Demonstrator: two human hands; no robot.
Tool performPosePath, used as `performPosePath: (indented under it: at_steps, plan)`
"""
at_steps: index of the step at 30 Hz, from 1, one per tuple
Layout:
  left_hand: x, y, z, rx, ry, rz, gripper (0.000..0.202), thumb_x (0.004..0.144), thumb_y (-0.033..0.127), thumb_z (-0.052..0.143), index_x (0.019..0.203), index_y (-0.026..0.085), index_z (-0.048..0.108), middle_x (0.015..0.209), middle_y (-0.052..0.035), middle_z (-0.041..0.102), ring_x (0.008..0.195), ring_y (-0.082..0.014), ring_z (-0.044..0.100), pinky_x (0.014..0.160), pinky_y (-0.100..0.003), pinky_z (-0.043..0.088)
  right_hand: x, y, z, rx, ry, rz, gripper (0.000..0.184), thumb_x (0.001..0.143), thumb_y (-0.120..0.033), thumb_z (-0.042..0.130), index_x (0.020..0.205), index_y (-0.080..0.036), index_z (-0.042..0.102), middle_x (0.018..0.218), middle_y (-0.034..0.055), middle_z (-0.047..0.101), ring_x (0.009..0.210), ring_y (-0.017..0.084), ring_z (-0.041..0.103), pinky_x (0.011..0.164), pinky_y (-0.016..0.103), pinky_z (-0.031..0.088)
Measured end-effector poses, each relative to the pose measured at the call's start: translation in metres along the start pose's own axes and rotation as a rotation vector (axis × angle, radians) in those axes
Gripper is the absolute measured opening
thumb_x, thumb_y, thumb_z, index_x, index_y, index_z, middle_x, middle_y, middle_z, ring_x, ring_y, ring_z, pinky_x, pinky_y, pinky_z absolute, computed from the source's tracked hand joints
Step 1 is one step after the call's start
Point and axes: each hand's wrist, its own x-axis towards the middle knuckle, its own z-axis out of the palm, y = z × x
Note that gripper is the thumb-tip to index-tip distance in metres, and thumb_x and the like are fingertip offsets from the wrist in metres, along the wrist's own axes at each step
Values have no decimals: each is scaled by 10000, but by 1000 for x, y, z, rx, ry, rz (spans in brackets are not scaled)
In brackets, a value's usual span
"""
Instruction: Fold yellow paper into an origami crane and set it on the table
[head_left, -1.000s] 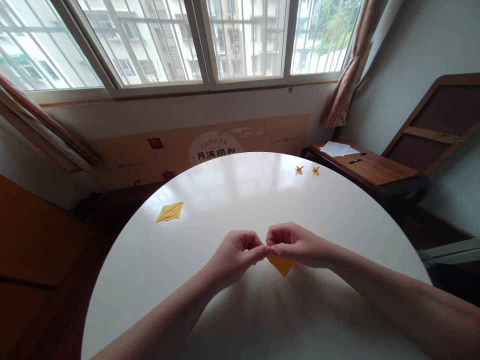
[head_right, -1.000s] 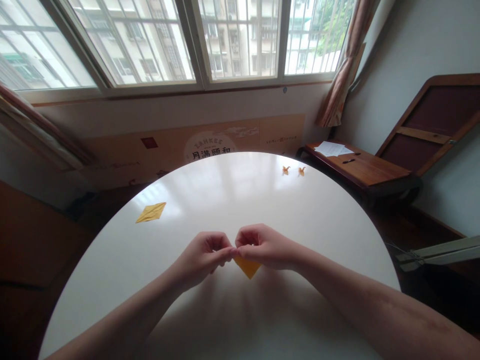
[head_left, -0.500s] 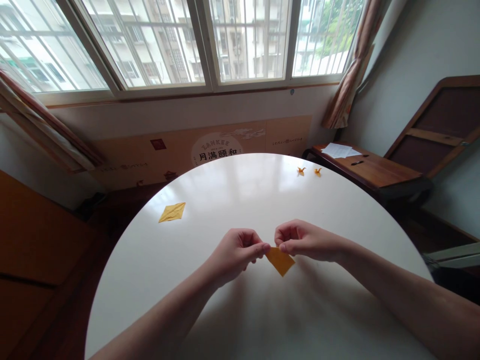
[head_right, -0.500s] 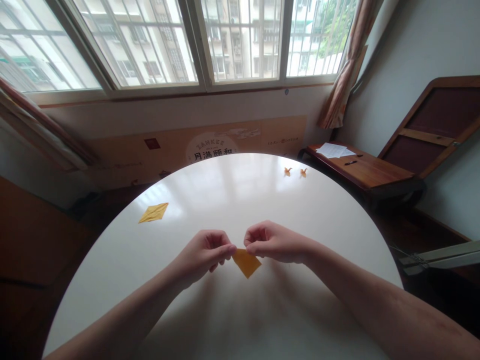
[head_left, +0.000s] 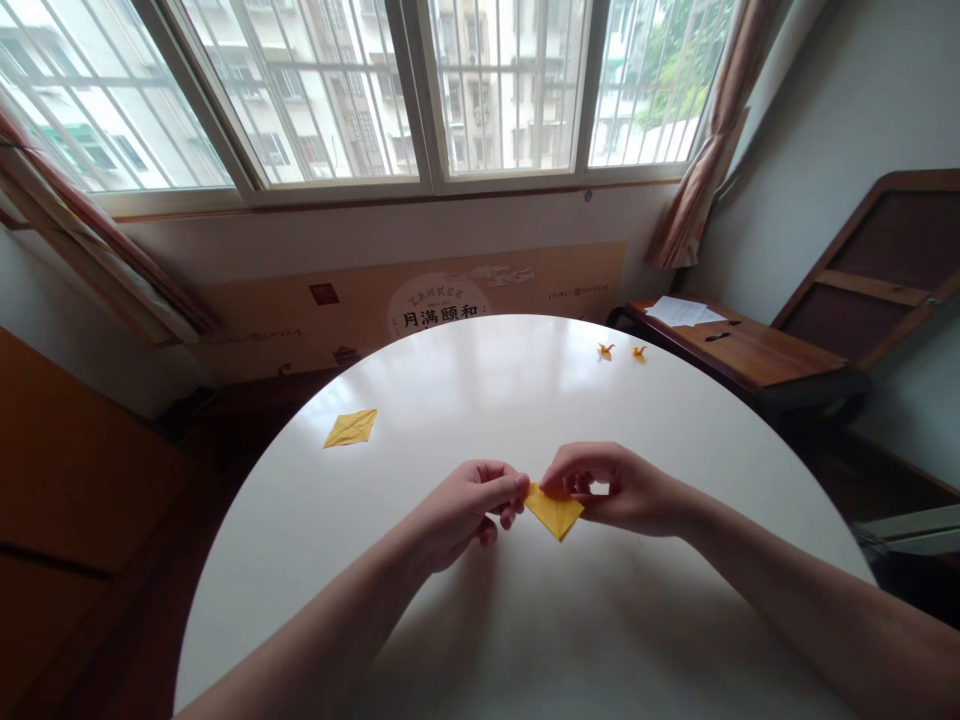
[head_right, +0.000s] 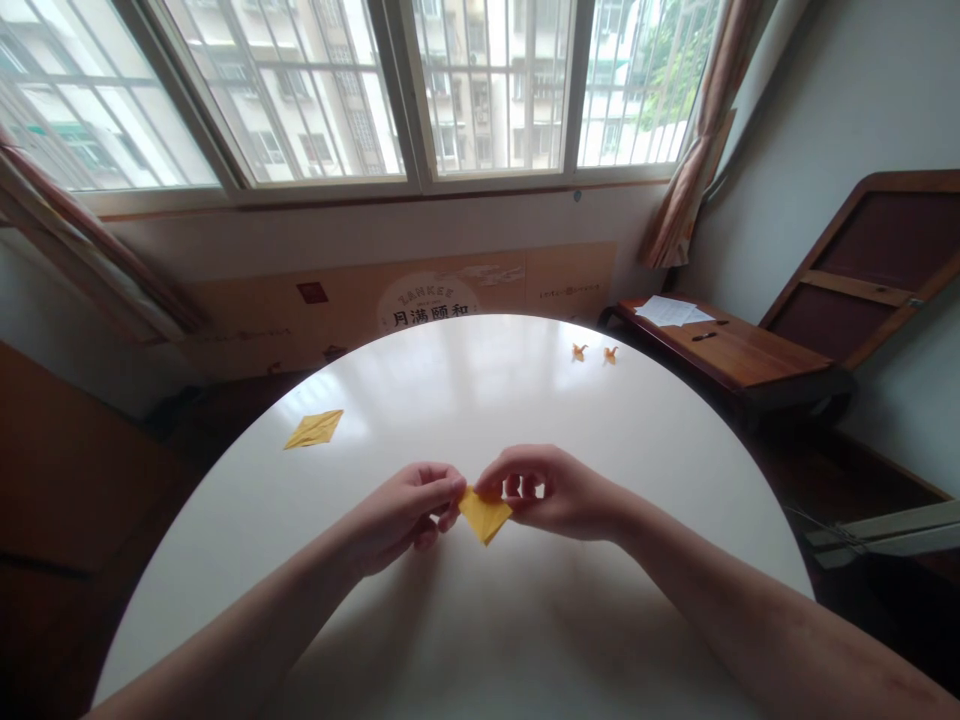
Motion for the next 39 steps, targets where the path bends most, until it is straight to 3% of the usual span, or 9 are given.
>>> performPosePath:
  at_steps: [7, 12, 15, 18, 20, 24, 30, 33, 39]
  plan:
    - [0, 0, 2, -34, -2, -51, 370, 757, 498, 738, 789, 162, 586, 711, 7, 601, 567, -85, 554, 413, -149, 338, 0, -3, 6, -193, -37, -127, 112, 855, -218, 677, 925, -189, 760, 862, 74, 684, 678, 132, 613, 553, 219, 481]
    - [4, -3, -2, -11, 40, -9, 381, 806, 459, 701, 1039, 166, 633, 811, -38, 655, 641, -117, 620, 440, -158, 393, 2, 0, 5, -323, -41, -168, 141, 883, -261, 663, 952, -204, 773, 876, 80, 711, 737, 157, 654, 644, 257, 519]
    - [8, -4, -7, 208, 185, 123, 333, 822, 369, 665, 1087, 168, 644, 971, -89, 698, 744, -165, 658, 501, -208, 459, 3, 6, 3, -431, -21, -154, 145, 883, -245, 656, 954, -219, 779, 874, 79, 721, 753, 170, 662, 682, 276, 515]
    - [11, -4, -12, 608, 341, 356, 185, 807, 268, 647, 963, 190, 710, 971, -70, 721, 814, -193, 660, 650, -268, 509, 4, 12, 1, -542, -15, -103, 142, 856, -213, 672, 935, -235, 787, 865, 62, 726, 754, 173, 659, 682, 272, 492]
    - [11, -5, -15, 792, 331, 473, 135, 805, 200, 628, 883, 208, 739, 943, -51, 725, 822, -188, 658, 697, -267, 502, 5, 15, -1, -602, -32, -59, 155, 827, -180, 684, 919, -243, 792, 848, 46, 727, 754, 173, 654, 682, 264, 474]
    - [9, -6, -16, 933, 220, 601, 125, 826, 181, 636, 818, 212, 756, 901, -44, 729, 786, -166, 653, 689, -242, 485, 5, 16, -3, -646, -77, 3, 192, 810, -153, 675, 924, -251, 794, 833, 31, 722, 769, 170, 648, 680, 245, 449]
    - [5, -5, -15, 949, 271, 676, 146, 858, 251, 648, 766, 186, 741, 791, -40, 707, 657, -129, 613, 585, -209, 443, 4, 16, -6, -648, -111, 35, 205, 823, -189, 673, 988, -242, 782, 829, 21, 692, 687, 133, 604, 626, 219, 415]
    - [7, -8, -16, 894, 232, 687, 183, 863, 279, 648, 741, 175, 736, 770, -40, 707, 630, -116, 592, 577, -200, 431, 4, 17, -8, -597, -132, 52, 219, 810, -256, 713, 1020, -243, 775, 808, 9, 673, 687, 132, 596, 633, 220, 415]
    - [14, -15, -16, 679, 163, 537, 211, 805, 324, 662, 721, 152, 750, 670, -37, 696, 621, -135, 562, 598, -225, 421, 3, 17, -6, -536, -106, 69, 247, 806, -315, 725, 1039, -250, 776, 791, -1, 651, 697, 130, 593, 652, 219, 421]
